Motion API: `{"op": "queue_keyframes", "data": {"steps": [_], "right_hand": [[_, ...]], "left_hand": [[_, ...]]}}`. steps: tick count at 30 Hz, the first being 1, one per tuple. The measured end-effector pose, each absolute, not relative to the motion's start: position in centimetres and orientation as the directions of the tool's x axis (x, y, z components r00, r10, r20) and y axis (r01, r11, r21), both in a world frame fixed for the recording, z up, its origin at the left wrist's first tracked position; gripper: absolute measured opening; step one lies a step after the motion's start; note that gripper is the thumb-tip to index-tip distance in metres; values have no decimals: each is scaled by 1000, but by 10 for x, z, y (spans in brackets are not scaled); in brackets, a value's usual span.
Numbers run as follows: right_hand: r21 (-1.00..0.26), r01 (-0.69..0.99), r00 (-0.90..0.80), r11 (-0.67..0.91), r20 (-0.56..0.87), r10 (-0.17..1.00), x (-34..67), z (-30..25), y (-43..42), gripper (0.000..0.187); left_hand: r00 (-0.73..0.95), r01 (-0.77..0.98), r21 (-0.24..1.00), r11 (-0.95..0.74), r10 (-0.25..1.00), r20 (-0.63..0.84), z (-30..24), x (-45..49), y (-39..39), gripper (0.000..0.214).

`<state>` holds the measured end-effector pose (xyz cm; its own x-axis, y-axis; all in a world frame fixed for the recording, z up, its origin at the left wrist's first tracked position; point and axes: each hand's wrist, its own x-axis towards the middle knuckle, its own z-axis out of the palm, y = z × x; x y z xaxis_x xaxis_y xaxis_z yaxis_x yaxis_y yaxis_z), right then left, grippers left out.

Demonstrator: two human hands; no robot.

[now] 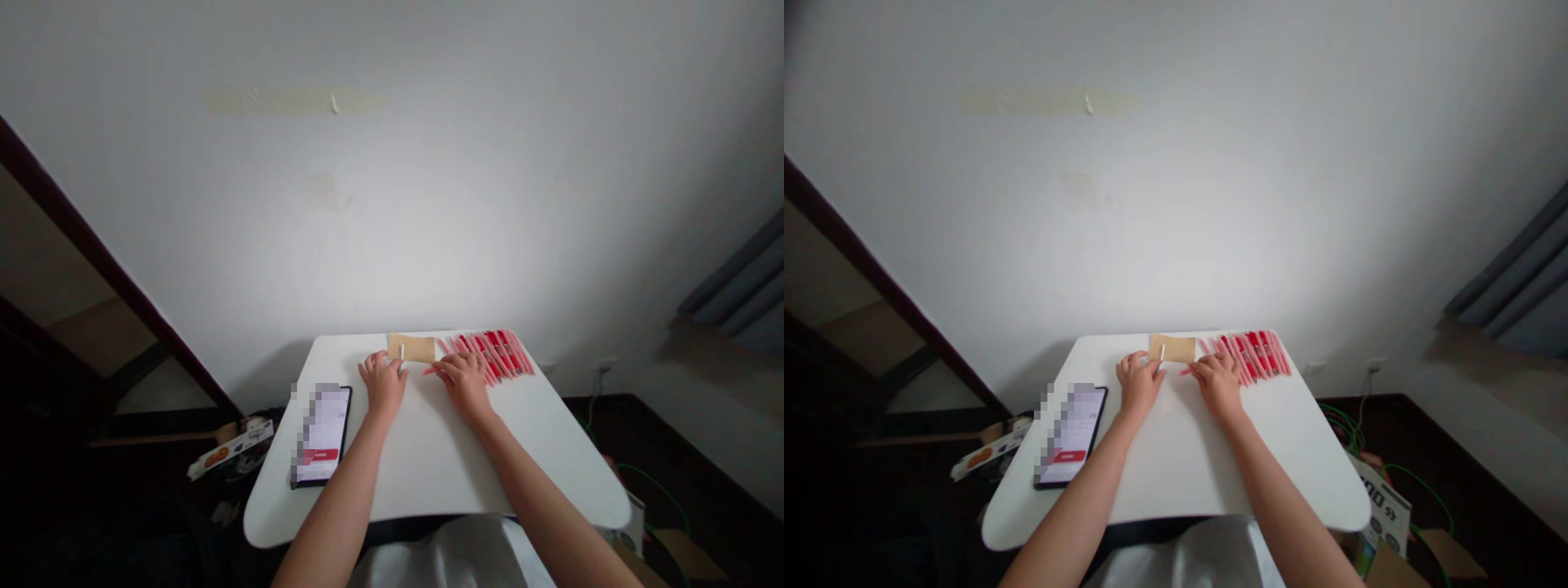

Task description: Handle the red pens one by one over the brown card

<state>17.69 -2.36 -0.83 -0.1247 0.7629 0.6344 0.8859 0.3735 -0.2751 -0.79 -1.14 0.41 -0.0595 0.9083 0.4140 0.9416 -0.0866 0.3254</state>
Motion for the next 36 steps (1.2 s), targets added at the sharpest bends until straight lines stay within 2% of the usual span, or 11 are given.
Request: {"op": "queue_keyframes", "data": {"steps": [6,18,24,36], "right_hand": [[-236,893,-192,383,571,798,174,-6,-27,17],[-197,913,-216,357,508,834,174,-3,-29,21],[-260,896,-179,361,533,827,177,-9,-26,27],[-362,875,-67,321,567,821,188,-13,-19,26]], "left_hand": [[-61,934,347,-91,913,404,6,-8,-12,22],[-70,925,368,-92,912,404,2,-8,-9,22],[-74,928,361,-89,907,415,1,-9,-8,25],[-85,927,370,-67,921,379,2,-9,-8,18]]}}
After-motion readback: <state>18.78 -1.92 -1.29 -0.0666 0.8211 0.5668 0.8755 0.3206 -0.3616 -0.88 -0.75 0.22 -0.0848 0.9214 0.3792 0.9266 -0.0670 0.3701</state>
